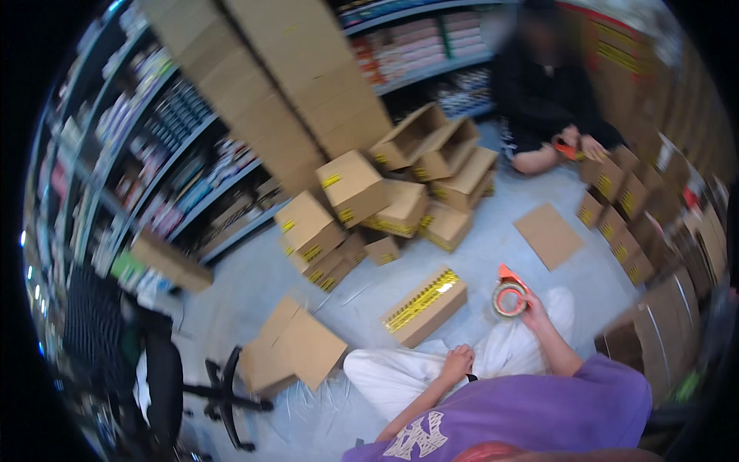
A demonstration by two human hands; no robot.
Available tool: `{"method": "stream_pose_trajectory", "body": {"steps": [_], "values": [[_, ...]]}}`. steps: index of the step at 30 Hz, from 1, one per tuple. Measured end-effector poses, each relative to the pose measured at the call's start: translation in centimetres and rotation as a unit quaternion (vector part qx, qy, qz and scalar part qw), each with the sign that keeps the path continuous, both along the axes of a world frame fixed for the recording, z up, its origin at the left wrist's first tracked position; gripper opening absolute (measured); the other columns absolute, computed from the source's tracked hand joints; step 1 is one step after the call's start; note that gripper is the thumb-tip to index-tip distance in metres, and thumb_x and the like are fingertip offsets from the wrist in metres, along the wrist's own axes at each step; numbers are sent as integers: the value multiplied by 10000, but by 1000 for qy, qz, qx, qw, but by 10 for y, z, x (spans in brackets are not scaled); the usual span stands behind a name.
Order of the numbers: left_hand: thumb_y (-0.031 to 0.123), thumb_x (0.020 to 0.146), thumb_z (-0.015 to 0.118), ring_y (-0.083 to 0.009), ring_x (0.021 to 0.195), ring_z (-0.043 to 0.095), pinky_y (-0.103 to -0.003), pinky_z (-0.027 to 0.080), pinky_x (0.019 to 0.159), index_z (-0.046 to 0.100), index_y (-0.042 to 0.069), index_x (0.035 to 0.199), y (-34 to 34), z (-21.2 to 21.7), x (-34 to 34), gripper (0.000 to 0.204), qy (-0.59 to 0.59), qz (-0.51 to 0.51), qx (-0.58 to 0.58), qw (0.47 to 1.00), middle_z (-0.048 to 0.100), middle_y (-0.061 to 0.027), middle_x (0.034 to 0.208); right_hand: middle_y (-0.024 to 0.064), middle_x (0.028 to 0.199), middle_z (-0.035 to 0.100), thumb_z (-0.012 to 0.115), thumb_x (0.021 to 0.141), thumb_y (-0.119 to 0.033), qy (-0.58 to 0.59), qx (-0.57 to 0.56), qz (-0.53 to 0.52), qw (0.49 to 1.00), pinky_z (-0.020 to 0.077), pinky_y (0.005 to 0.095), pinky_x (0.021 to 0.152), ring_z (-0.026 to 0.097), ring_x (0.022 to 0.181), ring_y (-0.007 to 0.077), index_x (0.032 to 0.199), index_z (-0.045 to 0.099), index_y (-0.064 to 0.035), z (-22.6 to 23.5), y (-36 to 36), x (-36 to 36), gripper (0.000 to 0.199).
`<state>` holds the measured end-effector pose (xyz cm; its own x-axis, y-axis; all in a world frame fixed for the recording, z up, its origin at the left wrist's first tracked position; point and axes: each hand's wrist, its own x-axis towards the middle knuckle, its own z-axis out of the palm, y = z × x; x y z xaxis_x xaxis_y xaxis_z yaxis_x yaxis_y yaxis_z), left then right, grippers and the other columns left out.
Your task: The person sits on the floor and repeatedly folds flat cardboard sheets into small boxes, then seals them with a handheld tape dispenser using yellow caution tape. The person stacks the finished boxes nearby.
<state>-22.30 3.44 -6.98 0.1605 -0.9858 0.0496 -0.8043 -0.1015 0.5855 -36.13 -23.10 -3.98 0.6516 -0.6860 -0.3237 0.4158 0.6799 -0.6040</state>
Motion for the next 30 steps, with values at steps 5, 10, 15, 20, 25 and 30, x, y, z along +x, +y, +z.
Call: {"method": "stream_pose_trajectory", "body": {"steps": [5, 10, 15, 20, 25, 30], "values": [[89, 790, 608, -342, 947, 574, -405, 471, 811, 626, 32, 1019, 7, 33, -15, 237, 166, 53, -27, 984, 596, -137, 941, 12, 880, 589, 551, 786, -21, 4, -31, 21, 999, 481, 256, 664, 558, 716, 99, 1284, 529, -29, 3, -4, -7, 499], [79, 694, 656, -344, 954, 591, -413, 489, 812, 636, 43, 1051, 25, 37, -18, 359, 105, 15, -19, 994, 621, -129, 978, 29, 921, 606, 560, 776, -9, -11, -16, 22, 1000, 506, 264, 633, 577, 715, 104, 1328, 510, -33, 5, -1, -3, 555], [91, 693, 652, -345, 1002, 574, -415, 480, 857, 626, 54, 1080, 27, 29, -13, 389, 110, 15, -41, 993, 621, -124, 1000, 39, 892, 602, 556, 774, -7, 13, -23, 25, 999, 489, 259, 613, 563, 649, 116, 1335, 509, -30, 11, 9, -2, 564], [59, 677, 646, -344, 983, 586, -425, 479, 849, 620, 56, 1061, 25, 35, -18, 385, 112, 12, -46, 993, 628, -121, 988, 33, 887, 599, 553, 789, -6, 4, -32, 27, 999, 480, 256, 629, 554, 671, 109, 1341, 506, -36, 11, 8, -4, 555], [78, 696, 656, -340, 958, 586, -414, 477, 825, 615, 53, 1023, 27, 39, -20, 331, 111, 14, -40, 993, 625, -121, 975, 31, 835, 594, 567, 795, -3, 2, -33, 41, 999, 485, 274, 620, 557, 653, 113, 1342, 511, -41, 20, 12, -6, 551], [101, 675, 691, -330, 934, 576, -391, 475, 801, 602, 53, 1006, 24, 45, -20, 346, 134, 12, -35, 990, 612, -113, 971, 40, 830, 606, 570, 785, 15, -3, -29, 33, 999, 494, 272, 614, 577, 660, 123, 1327, 531, -39, 18, 11, -3, 546]]}}
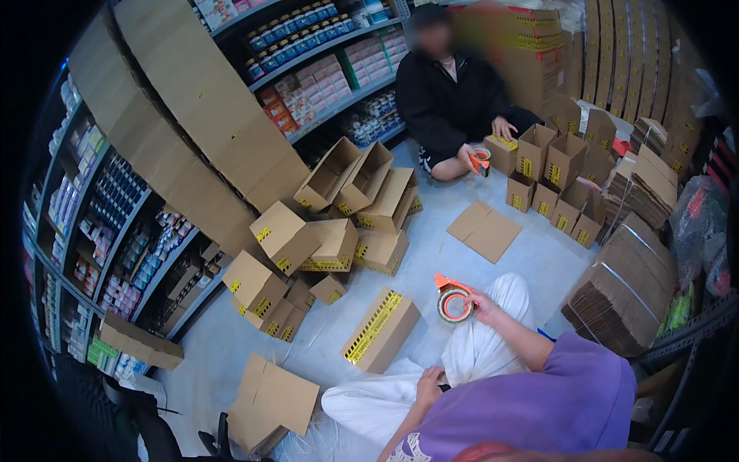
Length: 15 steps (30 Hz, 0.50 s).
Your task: The person sits on the floor and repeatedly folds flat cardboard sheets into small boxes, then seals them with a handheld tape dispenser using yellow caution tape. The person stacks the finished boxes nearby.
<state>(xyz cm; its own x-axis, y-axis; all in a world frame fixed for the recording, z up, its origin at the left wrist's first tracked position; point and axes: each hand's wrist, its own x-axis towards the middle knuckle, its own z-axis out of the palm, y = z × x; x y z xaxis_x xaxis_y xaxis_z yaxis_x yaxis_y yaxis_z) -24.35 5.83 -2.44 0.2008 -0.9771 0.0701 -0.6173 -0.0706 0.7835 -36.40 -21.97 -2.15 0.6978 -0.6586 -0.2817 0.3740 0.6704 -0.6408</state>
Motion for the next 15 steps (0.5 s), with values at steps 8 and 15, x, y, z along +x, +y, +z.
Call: {"method": "stream_pose_trajectory", "body": {"steps": [8, 15], "values": [[105, 664, 706, -313, 932, 574, -373, 478, 794, 571, 45, 989, -4, -22, 9, 357, 68, -27, -10, 997, 570, -120, 1011, 30, 882, 611, 568, 786, 9, 2, -2, 4, 1000, 491, 259, 626, 570, 674, 111, 1351, 510, -33, -8, -5, -1, 569], [113, 640, 727, -321, 954, 554, -373, 463, 788, 561, 33, 931, 0, -28, 10, 344, 97, -28, 8, 995, 562, -117, 994, 21, 955, 610, 570, 793, -3, 14, -11, 10, 1000, 487, 243, 660, 562, 728, 92, 1361, 492, -12, -1, 5, 0, 574]]}}
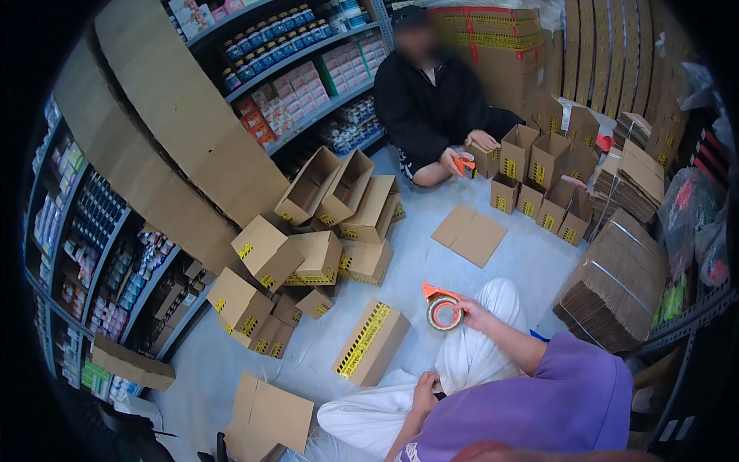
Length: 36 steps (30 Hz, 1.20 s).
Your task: The person sits on the floor and repeatedly folds flat cardboard sheets into small boxes, then seals them with a handheld tape dispenser using yellow caution tape. The person stacks the finished boxes nearby.
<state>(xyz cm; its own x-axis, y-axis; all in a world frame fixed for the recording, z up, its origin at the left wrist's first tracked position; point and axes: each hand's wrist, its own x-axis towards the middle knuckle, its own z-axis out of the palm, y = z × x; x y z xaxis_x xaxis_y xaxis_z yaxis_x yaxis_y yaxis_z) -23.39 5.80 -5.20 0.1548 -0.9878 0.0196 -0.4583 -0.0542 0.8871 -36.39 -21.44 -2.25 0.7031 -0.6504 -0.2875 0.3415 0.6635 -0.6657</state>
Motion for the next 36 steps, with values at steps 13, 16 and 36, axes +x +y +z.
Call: {"method": "stream_pose_trajectory", "body": {"steps": [13, 16, 36], "values": [[109, 632, 680, -295, 951, 538, -401, 401, 794, 542, 91, 751, -6, 15, -4, 183, -170, 19, -66, 983, 608, -66, 969, 41, 1007, 637, 563, 788, 14, -18, 24, -5, 1000, 506, 259, 640, 587, 687, 107, 1373, 493, -43, -5, -8, 1, 592], [114, 655, 676, -309, 910, 564, -395, 418, 770, 563, 85, 779, 3, -3, -3, 170, -203, 53, -23, 978, 639, -81, 990, 38, 947, 628, 565, 788, 14, -16, 26, -6, 1000, 506, 260, 625, 586, 662, 111, 1377, 489, -45, -7, -8, 0, 597], [212, 775, 641, -374, 1078, 532, -431, 457, 881, 538, 0, 1229, -7, -76, -7, 511, -13, -23, -184, 983, 574, -183, 1150, 113, 1329, 548, 554, 797, -118, -19, -15, 83, 996, 442, 393, 1026, 531, 1217, 219, 1413, 402, -17, -60, -42, 0, 643]]}}
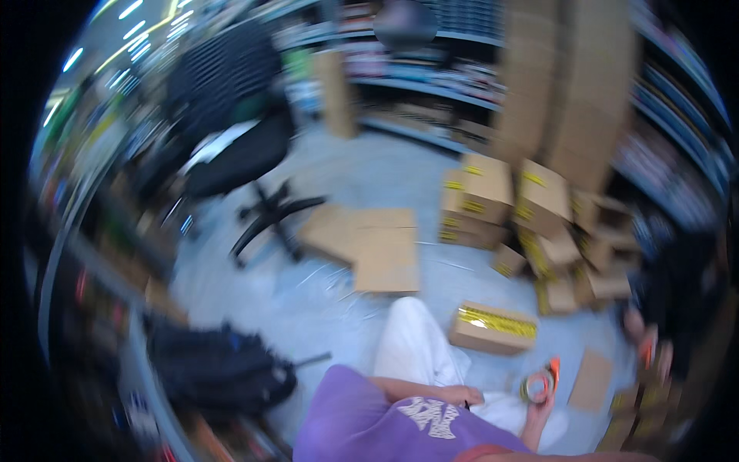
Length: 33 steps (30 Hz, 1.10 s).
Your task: The person sits on the floor and repeatedly folds flat cardboard sheets into small boxes, then seals them with a handheld tape dispenser using yellow caution tape. The person stacks the finished boxes nearby.
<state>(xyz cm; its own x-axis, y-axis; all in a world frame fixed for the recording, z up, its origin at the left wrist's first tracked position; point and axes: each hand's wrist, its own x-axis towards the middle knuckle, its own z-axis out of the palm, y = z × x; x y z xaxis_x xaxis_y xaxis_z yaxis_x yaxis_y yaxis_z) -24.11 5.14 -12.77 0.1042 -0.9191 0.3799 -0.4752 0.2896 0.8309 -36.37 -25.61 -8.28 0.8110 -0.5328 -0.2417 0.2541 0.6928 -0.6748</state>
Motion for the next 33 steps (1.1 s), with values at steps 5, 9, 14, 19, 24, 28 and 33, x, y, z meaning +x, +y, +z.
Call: {"method": "stream_pose_trajectory", "body": {"steps": [5, 9, 14, 19, 24, 28, 33], "values": [[183, 814, 609, -341, 987, 526, -428, 440, 835, 529, 11, 1004, -14, 14, -10, 268, -79, -3, -11, 997, 535, -152, 976, 86, 1123, 628, 591, 790, -111, 29, 37, 29, 998, 493, 370, 933, 601, 1044, 193, 1225, 549, -33, -16, -24, -7, 444], [226, 820, 609, -342, 968, 526, -435, 440, 810, 481, 20, 903, -22, 7, 0, 256, -2, -59, -110, 992, 526, -146, 950, 72, 1046, 638, 599, 791, -108, 17, 17, 58, 998, 504, 355, 878, 611, 969, 176, 1152, 577, -40, -2, -27, -2, 368], [198, 737, 656, -366, 884, 525, -440, 440, 761, 509, 47, 872, -15, 9, -9, 250, -78, 69, -51, 993, 536, -131, 890, 39, 889, 630, 617, 796, -99, 25, -3, 24, 999, 505, 315, 762, 601, 814, 141, 1018, 602, -55, 10, -30, 3, 228], [88, 578, 679, -340, 824, 524, -397, 440, 704, 495, 56, 765, 7, 55, -8, 265, -36, 69, -12, 997, 544, -99, 787, 33, 763, 596, 629, 813, -93, 32, -2, -36, 999, 485, 269, 649, 570, 694, 128, 935, 592, -62, 19, 0, -18, 131], [34, 526, 653, -321, 815, 504, -394, 424, 679, 477, 49, 745, 10, 61, -8, 282, -49, 85, 36, 994, 530, -78, 758, 31, 754, 600, 643, 815, -89, 39, 13, -73, 996, 493, 272, 647, 569, 682, 130, 950, 600, -60, 24, 15, -11, 145], [36, 523, 649, -314, 788, 494, -398, 415, 660, 467, 53, 720, 7, 59, -10, 269, -17, 104, 24, 994, 514, -69, 721, 30, 766, 603, 642, 817, -82, 52, 9, -75, 996, 496, 274, 655, 570, 690, 130, 952, 602, -55, 27, 14, -11, 143], [106, 494, 671, -342, 809, 488, -417, 393, 651, 511, 75, 775, 0, 47, -7, 325, -37, 94, 86, 991, 529, -93, 763, 35, 769, 602, 633, 820, -82, 76, 24, -62, 995, 495, 277, 663, 571, 700, 135, 936, 597, -49, 24, 8, -9, 126]]}}
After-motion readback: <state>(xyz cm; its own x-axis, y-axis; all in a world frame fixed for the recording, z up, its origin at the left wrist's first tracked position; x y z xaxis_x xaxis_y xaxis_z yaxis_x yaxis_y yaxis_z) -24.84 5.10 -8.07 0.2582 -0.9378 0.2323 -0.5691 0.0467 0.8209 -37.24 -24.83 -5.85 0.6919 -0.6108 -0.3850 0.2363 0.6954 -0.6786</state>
